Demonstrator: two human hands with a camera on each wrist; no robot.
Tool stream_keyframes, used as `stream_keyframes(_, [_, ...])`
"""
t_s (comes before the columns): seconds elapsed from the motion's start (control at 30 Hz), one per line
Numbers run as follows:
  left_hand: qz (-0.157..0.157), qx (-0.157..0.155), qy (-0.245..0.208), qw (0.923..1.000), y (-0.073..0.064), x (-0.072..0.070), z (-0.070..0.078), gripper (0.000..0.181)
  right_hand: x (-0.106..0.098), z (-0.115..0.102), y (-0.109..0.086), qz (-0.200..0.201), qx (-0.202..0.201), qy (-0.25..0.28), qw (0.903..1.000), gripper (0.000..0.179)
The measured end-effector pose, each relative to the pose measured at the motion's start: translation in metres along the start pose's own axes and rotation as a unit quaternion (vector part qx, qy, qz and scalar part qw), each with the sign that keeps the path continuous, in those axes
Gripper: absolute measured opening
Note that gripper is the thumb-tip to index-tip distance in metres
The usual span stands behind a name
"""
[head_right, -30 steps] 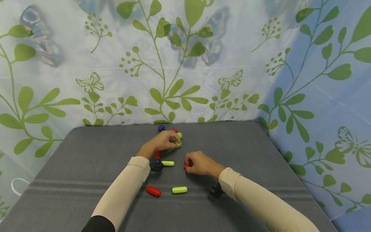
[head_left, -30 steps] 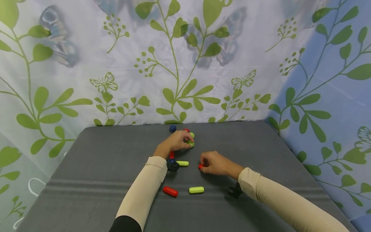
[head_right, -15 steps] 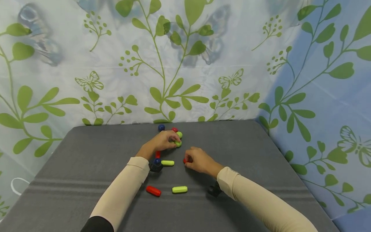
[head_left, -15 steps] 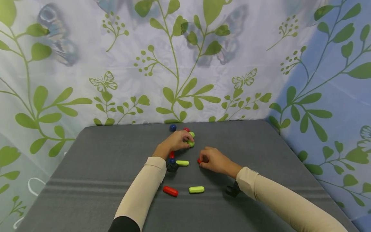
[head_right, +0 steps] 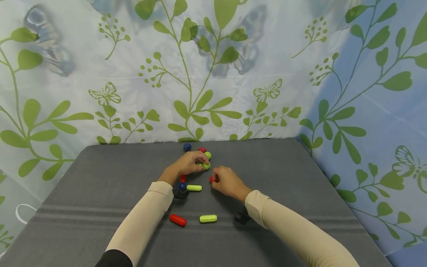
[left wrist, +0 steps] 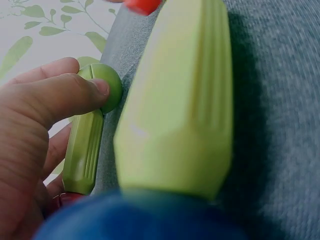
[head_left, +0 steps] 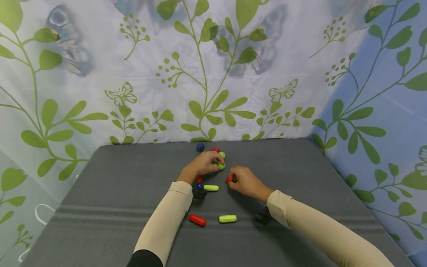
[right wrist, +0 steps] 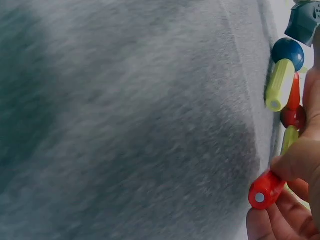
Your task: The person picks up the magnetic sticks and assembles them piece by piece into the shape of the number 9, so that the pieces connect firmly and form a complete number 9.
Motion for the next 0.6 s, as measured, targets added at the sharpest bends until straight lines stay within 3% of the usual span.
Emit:
stream_keyframes(0.3, [-0.003,-0.014,-0.014,0.9998,0.0,0.0,-0.004,0.021,-0.005,0.004,0.018,0.026,0.046,0.027,0.9982,0.02])
stream_keyframes(0.6, [-0.01,-0.016,-0.024,0.9995,-0.001,0.001,-0.005,0.021,-0.002,0.008,0.027,0.027,0.087,0.033,0.9953,0.02])
Point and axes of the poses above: each hand's wrist, its own y-axis towards the middle knuckle, its own x-axis out of the palm, z = x × y, the point moved 10 cm from there along y, towards the middle knuckle, and after that the axes turned 6 degrees about -x, right-handed, at the moved point
